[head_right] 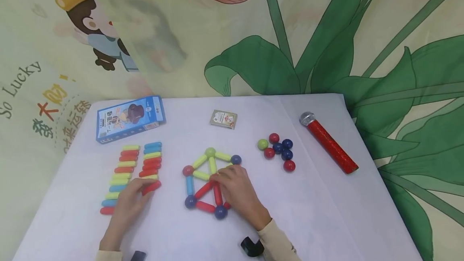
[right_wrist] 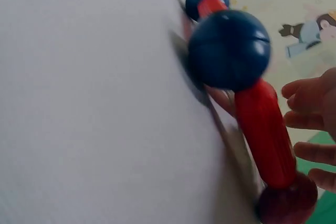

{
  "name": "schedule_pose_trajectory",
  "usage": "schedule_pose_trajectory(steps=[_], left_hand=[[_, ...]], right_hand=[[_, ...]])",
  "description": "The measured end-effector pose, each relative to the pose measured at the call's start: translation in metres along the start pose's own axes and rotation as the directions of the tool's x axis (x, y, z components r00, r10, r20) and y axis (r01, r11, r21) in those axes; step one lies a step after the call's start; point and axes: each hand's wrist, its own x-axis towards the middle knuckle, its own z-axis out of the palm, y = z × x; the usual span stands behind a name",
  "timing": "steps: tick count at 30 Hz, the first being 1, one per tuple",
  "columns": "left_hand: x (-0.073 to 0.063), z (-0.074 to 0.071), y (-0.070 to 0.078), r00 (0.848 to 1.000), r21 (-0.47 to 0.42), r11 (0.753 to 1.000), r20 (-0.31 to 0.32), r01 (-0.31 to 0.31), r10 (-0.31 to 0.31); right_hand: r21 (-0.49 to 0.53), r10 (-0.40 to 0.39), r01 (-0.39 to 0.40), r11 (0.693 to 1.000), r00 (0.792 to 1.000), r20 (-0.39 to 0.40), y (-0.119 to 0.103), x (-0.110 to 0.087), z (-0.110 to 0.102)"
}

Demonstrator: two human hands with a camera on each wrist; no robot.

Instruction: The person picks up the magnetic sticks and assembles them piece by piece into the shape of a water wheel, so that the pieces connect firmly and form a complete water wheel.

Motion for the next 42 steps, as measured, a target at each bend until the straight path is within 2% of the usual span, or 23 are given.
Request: schedule_pose_trajectory(steps=[2, 3, 6, 7, 9, 11, 12, 15, 17, 19, 22, 24, 25, 27, 29, 33, 38, 40, 42], left_hand=[[-0.001, 0.003, 0.003, 1.000, 0.004, 1.000, -0.012, -0.015, 0.015], [0.000, 0.005, 0.005, 0.999, -0.017, 0.999, -0.036, -0.031, 0.031], [0.002, 0.012, 0.023, 0.989, -0.148, 0.984, -0.119, -0.101, 0.084], [0.004, 0.015, 0.032, 0.984, -0.211, 0.968, -0.138, -0.137, 0.110], [0.009, 0.023, 0.054, 0.975, -0.348, 0.914, -0.148, -0.209, 0.167], [0.016, 0.031, 0.076, 0.963, -0.436, 0.859, -0.116, -0.270, 0.244], [0.019, 0.036, 0.086, 0.952, -0.463, 0.833, -0.096, -0.302, 0.291], [0.026, 0.049, 0.110, 0.928, -0.516, 0.792, -0.015, -0.326, 0.372], [0.030, 0.055, 0.119, 0.916, -0.544, 0.775, 0.029, -0.322, 0.400], [0.031, 0.061, 0.123, 0.914, -0.572, 0.765, 0.060, -0.298, 0.401], [0.032, 0.067, 0.122, 0.913, -0.592, 0.759, 0.094, -0.270, 0.398], [0.031, 0.070, 0.120, 0.912, -0.584, 0.769, 0.114, -0.259, 0.394], [0.031, 0.072, 0.119, 0.912, -0.579, 0.775, 0.124, -0.254, 0.391], [0.032, 0.076, 0.117, 0.911, -0.565, 0.788, 0.142, -0.247, 0.387], [0.031, 0.077, 0.115, 0.912, -0.549, 0.799, 0.148, -0.246, 0.383], [0.031, 0.079, 0.113, 0.914, -0.538, 0.809, 0.156, -0.239, 0.374], [0.030, 0.079, 0.113, 0.917, -0.545, 0.807, 0.158, -0.227, 0.365], [0.030, 0.079, 0.112, 0.916, -0.550, 0.803, 0.155, -0.230, 0.369], [0.029, 0.079, 0.111, 0.915, -0.552, 0.800, 0.149, -0.237, 0.374]], right_hand=[[0.047, 0.044, -0.043, 0.998, 0.998, -0.035, 0.004, -0.004, -0.004], [0.070, 0.075, -0.071, 0.995, 0.996, -0.055, 0.006, -0.006, -0.007], [0.115, 0.164, -0.152, 0.982, 0.981, -0.099, 0.013, -0.010, -0.014], [0.121, 0.189, -0.176, 0.977, 0.976, -0.107, 0.016, -0.011, -0.016], [0.125, 0.218, -0.203, 0.971, 0.968, -0.122, 0.021, -0.013, -0.019], [0.124, 0.230, -0.213, 0.969, 0.963, -0.140, 0.026, -0.014, -0.021], [0.124, 0.236, -0.219, 0.968, 0.960, -0.149, 0.029, -0.014, -0.022], [0.132, 0.292, -0.270, 0.954, 0.938, -0.186, 0.035, -0.018, -0.029], [0.148, 0.354, -0.328, 0.933, 0.907, -0.227, 0.042, -0.022, -0.035], [0.164, 0.432, -0.400, 0.902, 0.857, -0.282, 0.054, -0.029, -0.043], [0.160, 0.550, -0.530, 0.833, 0.760, -0.346, 0.074, -0.041, -0.052], [0.138, 0.622, -0.618, 0.774, 0.702, -0.349, 0.086, -0.048, -0.056], [0.124, 0.653, -0.656, 0.745, 0.678, -0.337, 0.090, -0.051, -0.057], [0.111, 0.701, -0.707, 0.698, 0.646, -0.302, 0.095, -0.056, -0.058], [0.123, 0.724, -0.722, 0.680, 0.637, -0.266, 0.097, -0.056, -0.057], [0.176, 0.743, -0.724, 0.667, 0.627, -0.234, 0.095, -0.053, -0.055], [0.203, 0.762, -0.736, 0.646, 0.609, -0.221, 0.092, -0.055, -0.053], [0.216, 0.757, -0.727, 0.652, 0.608, -0.241, 0.088, -0.057, -0.053], [0.242, 0.726, -0.686, 0.686, 0.627, -0.281, 0.082, -0.057, -0.052]])
